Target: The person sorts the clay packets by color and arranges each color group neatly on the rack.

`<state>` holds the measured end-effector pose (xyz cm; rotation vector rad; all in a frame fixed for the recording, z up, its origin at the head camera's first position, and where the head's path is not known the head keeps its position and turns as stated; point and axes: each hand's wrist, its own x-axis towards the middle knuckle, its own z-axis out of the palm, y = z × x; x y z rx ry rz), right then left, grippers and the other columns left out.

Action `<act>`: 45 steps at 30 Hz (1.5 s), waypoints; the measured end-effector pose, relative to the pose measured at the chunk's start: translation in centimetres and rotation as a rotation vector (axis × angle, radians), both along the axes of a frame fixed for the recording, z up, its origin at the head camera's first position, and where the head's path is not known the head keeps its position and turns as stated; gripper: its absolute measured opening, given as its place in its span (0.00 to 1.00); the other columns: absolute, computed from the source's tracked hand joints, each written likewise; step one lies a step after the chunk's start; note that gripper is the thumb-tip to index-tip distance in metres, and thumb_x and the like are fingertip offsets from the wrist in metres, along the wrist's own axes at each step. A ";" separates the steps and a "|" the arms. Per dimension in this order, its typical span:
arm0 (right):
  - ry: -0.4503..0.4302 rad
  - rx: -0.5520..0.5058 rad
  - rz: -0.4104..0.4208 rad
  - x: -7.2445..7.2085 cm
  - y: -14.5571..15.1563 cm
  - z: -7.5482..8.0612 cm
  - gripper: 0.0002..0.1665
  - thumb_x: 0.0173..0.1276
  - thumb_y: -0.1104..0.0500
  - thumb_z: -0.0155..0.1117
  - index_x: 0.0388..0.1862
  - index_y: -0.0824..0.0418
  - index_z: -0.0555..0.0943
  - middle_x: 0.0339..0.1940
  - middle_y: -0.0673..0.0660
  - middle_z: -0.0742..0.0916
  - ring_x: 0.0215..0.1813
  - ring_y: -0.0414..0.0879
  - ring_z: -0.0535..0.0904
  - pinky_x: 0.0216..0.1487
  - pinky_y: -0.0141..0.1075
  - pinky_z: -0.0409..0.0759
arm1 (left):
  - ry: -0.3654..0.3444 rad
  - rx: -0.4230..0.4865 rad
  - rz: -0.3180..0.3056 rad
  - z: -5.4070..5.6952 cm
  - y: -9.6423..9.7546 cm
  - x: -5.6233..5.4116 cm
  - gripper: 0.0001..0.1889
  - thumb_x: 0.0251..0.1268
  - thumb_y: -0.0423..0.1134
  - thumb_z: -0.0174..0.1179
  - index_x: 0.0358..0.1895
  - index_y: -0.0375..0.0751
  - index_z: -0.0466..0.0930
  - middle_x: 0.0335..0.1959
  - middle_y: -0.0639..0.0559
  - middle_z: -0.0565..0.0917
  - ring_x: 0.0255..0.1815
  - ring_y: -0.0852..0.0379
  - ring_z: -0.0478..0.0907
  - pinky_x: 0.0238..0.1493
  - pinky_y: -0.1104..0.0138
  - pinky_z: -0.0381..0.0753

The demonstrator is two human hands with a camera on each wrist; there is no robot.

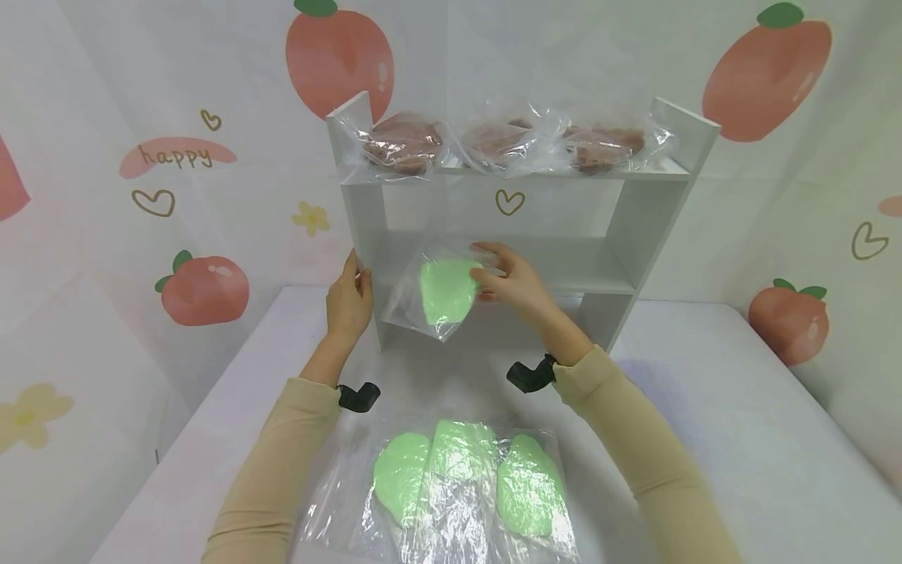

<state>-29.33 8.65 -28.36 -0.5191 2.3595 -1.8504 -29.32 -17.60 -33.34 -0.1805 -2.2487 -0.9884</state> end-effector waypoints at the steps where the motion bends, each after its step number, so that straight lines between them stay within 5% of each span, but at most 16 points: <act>1: 0.002 0.000 -0.005 -0.2 -0.2 0.1 0.31 0.66 0.55 0.59 0.68 0.48 0.65 0.68 0.57 0.70 0.44 0.47 0.83 0.46 0.40 0.85 | -0.001 0.001 -0.001 0.0 0.0 0.0 0.22 0.70 0.32 0.47 0.65 0.30 0.63 0.47 0.29 0.81 0.49 0.35 0.80 0.47 0.49 0.82; 12: -0.026 0.040 -0.105 -2.3 -2.5 0.8 0.30 0.68 0.57 0.56 0.69 0.48 0.65 0.63 0.61 0.72 0.38 0.45 0.82 0.44 0.39 0.85 | -0.022 0.007 0.000 0.1 0.0 0.0 0.22 0.71 0.33 0.47 0.65 0.30 0.62 0.48 0.29 0.80 0.50 0.36 0.80 0.48 0.49 0.82; 22: -0.170 -0.111 -0.167 -3.9 -4.7 0.9 0.40 0.65 0.61 0.61 0.72 0.46 0.57 0.60 0.63 0.77 0.31 0.40 0.80 0.45 0.33 0.84 | -0.085 0.036 -0.008 0.3 0.1 0.2 0.23 0.70 0.30 0.46 0.67 0.33 0.60 0.51 0.31 0.79 0.53 0.36 0.78 0.50 0.51 0.81; 28: -0.178 -0.069 -0.107 -3.9 -5.5 0.9 0.50 0.60 0.60 0.67 0.74 0.45 0.49 0.66 0.61 0.73 0.55 0.49 0.81 0.63 0.42 0.75 | -0.130 0.027 0.005 0.4 0.0 0.3 0.28 0.64 0.25 0.44 0.69 0.34 0.57 0.54 0.31 0.78 0.55 0.37 0.77 0.46 0.49 0.82; 32: -0.117 0.033 -0.043 -3.6 -5.9 0.5 0.47 0.57 0.59 0.69 0.72 0.48 0.57 0.67 0.60 0.72 0.65 0.50 0.73 0.65 0.45 0.72 | -0.136 0.024 0.013 0.3 0.0 0.3 0.29 0.64 0.25 0.44 0.70 0.36 0.57 0.55 0.32 0.77 0.54 0.37 0.78 0.45 0.49 0.82; 37: -0.017 0.117 -0.026 -3.1 -6.5 0.0 0.38 0.57 0.59 0.70 0.66 0.52 0.68 0.69 0.59 0.69 0.66 0.49 0.72 0.62 0.41 0.76 | -0.122 0.037 0.007 0.3 0.0 0.2 0.27 0.66 0.26 0.45 0.69 0.37 0.58 0.56 0.32 0.77 0.55 0.37 0.77 0.49 0.49 0.81; 42: 0.063 0.168 -0.086 -3.0 -7.5 -0.5 0.30 0.58 0.59 0.69 0.61 0.54 0.74 0.43 0.53 0.81 0.57 0.47 0.77 0.56 0.39 0.78 | -0.114 0.048 -0.005 0.3 0.1 0.3 0.26 0.69 0.29 0.46 0.69 0.38 0.58 0.56 0.31 0.77 0.56 0.36 0.77 0.51 0.50 0.81; 45: 0.095 0.185 -0.119 -3.0 -7.9 -0.6 0.27 0.59 0.59 0.67 0.59 0.56 0.75 0.25 0.49 0.76 0.53 0.47 0.78 0.53 0.38 0.78 | -0.112 0.053 -0.007 0.3 0.1 0.3 0.25 0.69 0.29 0.46 0.69 0.38 0.58 0.56 0.32 0.77 0.56 0.37 0.77 0.52 0.50 0.81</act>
